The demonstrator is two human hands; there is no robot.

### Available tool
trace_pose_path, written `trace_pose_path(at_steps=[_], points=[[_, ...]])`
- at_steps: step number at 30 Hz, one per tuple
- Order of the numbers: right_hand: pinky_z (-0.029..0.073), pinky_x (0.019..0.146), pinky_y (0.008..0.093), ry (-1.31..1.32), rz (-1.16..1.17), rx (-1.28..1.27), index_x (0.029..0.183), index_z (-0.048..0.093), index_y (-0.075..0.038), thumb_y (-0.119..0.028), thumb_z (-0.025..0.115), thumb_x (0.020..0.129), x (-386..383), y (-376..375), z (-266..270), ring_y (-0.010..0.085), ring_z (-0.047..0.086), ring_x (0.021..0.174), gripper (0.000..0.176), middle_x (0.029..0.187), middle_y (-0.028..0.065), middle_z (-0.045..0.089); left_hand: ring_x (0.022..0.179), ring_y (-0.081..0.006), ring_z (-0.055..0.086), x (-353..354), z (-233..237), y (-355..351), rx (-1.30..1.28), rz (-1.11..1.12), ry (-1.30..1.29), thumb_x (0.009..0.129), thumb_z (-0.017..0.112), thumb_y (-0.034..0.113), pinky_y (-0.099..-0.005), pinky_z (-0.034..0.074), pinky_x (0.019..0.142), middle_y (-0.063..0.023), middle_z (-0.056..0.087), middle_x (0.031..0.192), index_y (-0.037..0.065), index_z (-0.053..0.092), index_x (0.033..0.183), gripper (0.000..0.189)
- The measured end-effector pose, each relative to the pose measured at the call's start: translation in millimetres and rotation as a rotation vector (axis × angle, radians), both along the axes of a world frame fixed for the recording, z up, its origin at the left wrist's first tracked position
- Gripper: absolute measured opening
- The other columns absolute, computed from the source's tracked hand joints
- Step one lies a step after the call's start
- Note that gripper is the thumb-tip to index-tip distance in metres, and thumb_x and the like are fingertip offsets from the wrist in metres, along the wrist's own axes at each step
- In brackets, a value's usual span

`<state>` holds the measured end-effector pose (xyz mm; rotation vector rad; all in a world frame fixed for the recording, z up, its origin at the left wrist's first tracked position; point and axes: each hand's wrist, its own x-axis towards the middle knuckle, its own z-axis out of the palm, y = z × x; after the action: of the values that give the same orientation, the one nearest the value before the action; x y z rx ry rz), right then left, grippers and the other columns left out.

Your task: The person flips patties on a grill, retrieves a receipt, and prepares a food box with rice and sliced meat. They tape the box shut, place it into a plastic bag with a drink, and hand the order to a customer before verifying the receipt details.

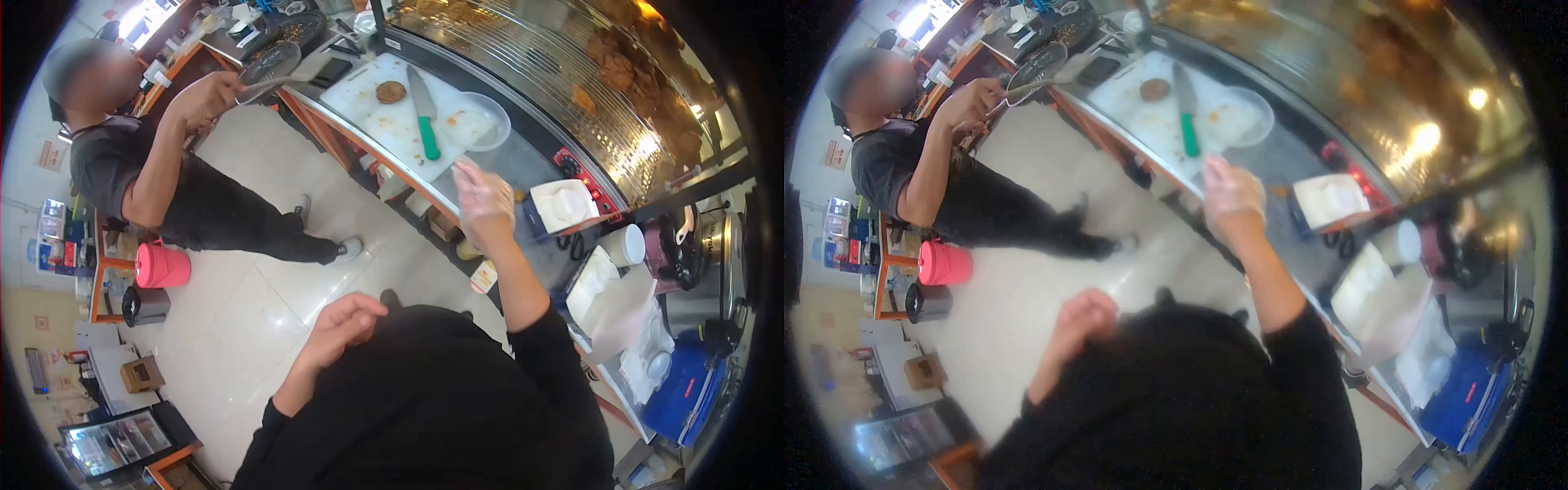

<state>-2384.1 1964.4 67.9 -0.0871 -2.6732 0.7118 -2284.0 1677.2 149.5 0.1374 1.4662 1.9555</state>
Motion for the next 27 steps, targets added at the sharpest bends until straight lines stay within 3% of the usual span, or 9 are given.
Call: trace_pose_path(at_steps=[3, 5, 9, 11, 14, 17, 20, 22, 27], points=[[0.046, 0.088, 0.0398, -0.387, -0.119, 0.043, 0.113, 0.061, -0.008, -0.023, 0.050, 0.089, -86.1, -34.0, -1.7, 0.0303, 0.060, 0.101, 0.031, 0.109, 0.0124, 0.064, 0.057, -0.0050, 0.035, -7.1, -2.5, -50.3, -0.038, 0.080, 0.055, 0.092, 0.055, 0.019, -0.0211, 0.027, 0.052, 0.0049, 0.041, 0.062, 0.001, 0.059, 0.102, 0.021], [0.048, 0.087, 0.0396, -0.493, -0.188, 0.123, 0.107, 0.065, -0.007, -0.024, 0.051, 0.088, -141.2, -41.9, -43.9, 0.0301, 0.061, 0.101, 0.029, 0.109, 0.0137, 0.065, 0.056, -0.0046, 0.034, -12.9, -5.9, -79.6, 0.014, 0.168, 0.067, 0.091, 0.055, 0.018, -0.0211, 0.026, 0.052, 0.0049, 0.041, 0.061, 0.000, 0.059, 0.101, 0.021], [0.051, 0.085, 0.0389, -0.635, -0.409, -0.035, 0.102, 0.069, -0.009, -0.022, 0.051, 0.088, -199.5, -42.6, -85.0, 0.0298, 0.062, 0.102, 0.026, 0.110, 0.0144, 0.064, 0.053, -0.0045, 0.032, -32.2, -16.6, -125.1, 0.038, 0.254, 0.057, 0.090, 0.056, 0.018, -0.0215, 0.024, 0.051, 0.0048, 0.040, 0.060, -0.001, 0.059, 0.100, 0.022], [0.051, 0.085, 0.0387, -0.608, -0.484, -0.073, 0.099, 0.071, -0.010, -0.021, 0.052, 0.087, -211.0, -38.1, -95.0, 0.0294, 0.063, 0.102, 0.025, 0.109, 0.0143, 0.065, 0.053, -0.0046, 0.032, -48.4, -18.5, -131.0, 0.036, 0.240, 0.018, 0.090, 0.056, 0.019, -0.0217, 0.024, 0.051, 0.0049, 0.040, 0.059, -0.001, 0.059, 0.100, 0.022], [0.050, 0.087, 0.0387, -0.748, -0.292, 0.175, 0.106, 0.066, -0.009, -0.023, 0.056, 0.086, -200.8, -40.1, -74.2, 0.0298, 0.061, 0.104, 0.027, 0.111, 0.0161, 0.064, 0.053, -0.0051, 0.031, -86.0, -17.5, -125.1, 0.029, 0.132, 0.037, 0.091, 0.055, 0.022, -0.0219, 0.024, 0.051, 0.0052, 0.039, 0.060, 0.000, 0.058, 0.103, 0.024], [0.048, 0.090, 0.0391, -0.600, -0.454, 0.098, 0.112, 0.058, -0.006, -0.025, 0.058, 0.084, -198.7, -39.7, -82.3, 0.0312, 0.059, 0.107, 0.034, 0.113, 0.0184, 0.062, 0.054, -0.0040, 0.031, -132.7, -23.0, -110.6, -0.002, 0.019, 0.008, 0.092, 0.056, 0.020, -0.0211, 0.023, 0.050, 0.0059, 0.041, 0.064, 0.002, 0.058, 0.104, 0.022], [0.046, 0.091, 0.0404, -0.725, -0.447, -0.103, 0.117, 0.050, -0.006, -0.026, 0.059, 0.082, -181.8, -44.1, -26.2, 0.0344, 0.058, 0.108, 0.041, 0.115, 0.0208, 0.060, 0.055, -0.0026, 0.032, -170.7, -29.6, -85.6, 0.004, 0.006, -0.006, 0.092, 0.056, 0.019, -0.0206, 0.024, 0.049, 0.0075, 0.040, 0.064, 0.004, 0.059, 0.105, 0.020], [0.046, 0.090, 0.0415, -0.723, -0.445, -0.107, 0.118, 0.049, -0.006, -0.025, 0.059, 0.082, -181.0, -28.2, -43.5, 0.0362, 0.058, 0.106, 0.043, 0.114, 0.0210, 0.060, 0.055, -0.0020, 0.032, -198.2, -31.3, -69.9, 0.054, 0.009, 0.012, 0.092, 0.055, 0.018, -0.0202, 0.024, 0.050, 0.0084, 0.039, 0.063, 0.005, 0.059, 0.105, 0.019], [0.046, 0.083, 0.0454, -0.738, -0.419, -0.156, 0.116, 0.048, -0.007, -0.030, 0.056, 0.084, -169.8, -28.4, -26.3, 0.0390, 0.059, 0.098, 0.040, 0.104, 0.0218, 0.061, 0.055, -0.0011, 0.031, -267.8, -33.6, -47.3, -0.188, 0.085, 0.137, 0.093, 0.054, 0.012, -0.0197, 0.025, 0.051, 0.0104, 0.038, 0.063, 0.005, 0.061, 0.105, 0.016]])
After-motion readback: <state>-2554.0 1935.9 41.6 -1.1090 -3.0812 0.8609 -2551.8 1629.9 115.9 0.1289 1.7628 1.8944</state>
